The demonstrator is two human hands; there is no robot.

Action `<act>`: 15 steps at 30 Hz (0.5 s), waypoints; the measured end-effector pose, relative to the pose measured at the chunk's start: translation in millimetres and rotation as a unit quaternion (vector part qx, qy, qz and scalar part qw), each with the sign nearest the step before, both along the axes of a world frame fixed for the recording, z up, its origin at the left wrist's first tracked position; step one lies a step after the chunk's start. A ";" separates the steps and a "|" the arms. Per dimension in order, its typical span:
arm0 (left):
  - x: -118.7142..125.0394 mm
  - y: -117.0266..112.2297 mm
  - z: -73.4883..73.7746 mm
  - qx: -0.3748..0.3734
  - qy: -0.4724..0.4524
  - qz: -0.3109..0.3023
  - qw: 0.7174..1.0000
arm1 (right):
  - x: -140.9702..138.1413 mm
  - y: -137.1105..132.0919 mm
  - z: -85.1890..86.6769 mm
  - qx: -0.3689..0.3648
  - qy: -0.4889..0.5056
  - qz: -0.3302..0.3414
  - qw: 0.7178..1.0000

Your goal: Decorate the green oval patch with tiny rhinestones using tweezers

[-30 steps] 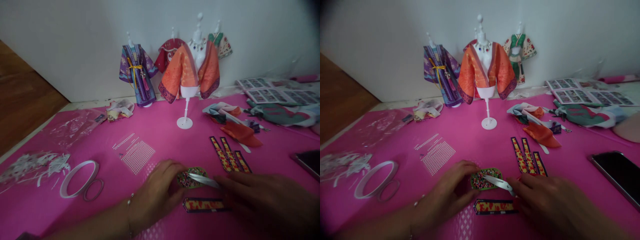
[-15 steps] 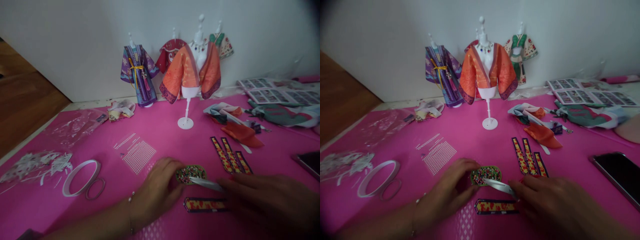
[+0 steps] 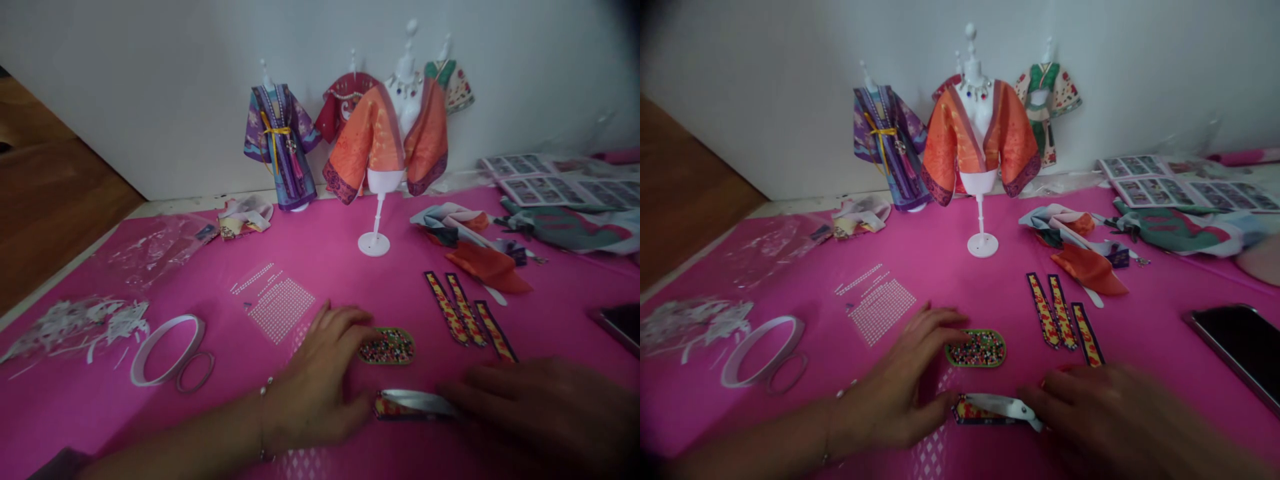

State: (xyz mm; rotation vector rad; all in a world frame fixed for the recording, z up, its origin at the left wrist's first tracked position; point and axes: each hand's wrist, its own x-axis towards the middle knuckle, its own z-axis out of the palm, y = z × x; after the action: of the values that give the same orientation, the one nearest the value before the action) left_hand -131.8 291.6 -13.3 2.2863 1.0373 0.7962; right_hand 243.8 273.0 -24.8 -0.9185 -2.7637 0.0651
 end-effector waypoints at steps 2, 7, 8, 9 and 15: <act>0.5 -0.1 -3.6 -0.008 0.007 -0.002 1.000 | 1.1 -0.5 -2.9 -0.044 -0.039 0.023 0.998; 1.5 -1.4 -4.2 -0.007 0.006 -0.005 1.000 | 1.6 -2.6 -6.7 -0.044 -0.065 0.030 0.996; 1.6 -1.6 -3.9 -0.005 0.005 -0.005 1.000 | 1.0 -2.8 -6.5 -0.042 -0.075 0.035 0.996; 1.8 -1.7 -3.7 -0.004 0.005 -0.006 1.000 | 0.2 -2.8 -6.2 -0.040 -0.083 0.038 0.995; 1.4 -1.0 -4.0 -0.009 0.005 -0.008 1.000 | -4.3 -0.8 -3.2 -0.036 -0.052 0.028 0.998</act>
State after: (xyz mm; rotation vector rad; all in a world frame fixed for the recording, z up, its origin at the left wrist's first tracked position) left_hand -130.4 290.6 -17.3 2.2833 1.0250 0.7670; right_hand 239.5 272.2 -28.0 -0.8865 -2.9015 0.1316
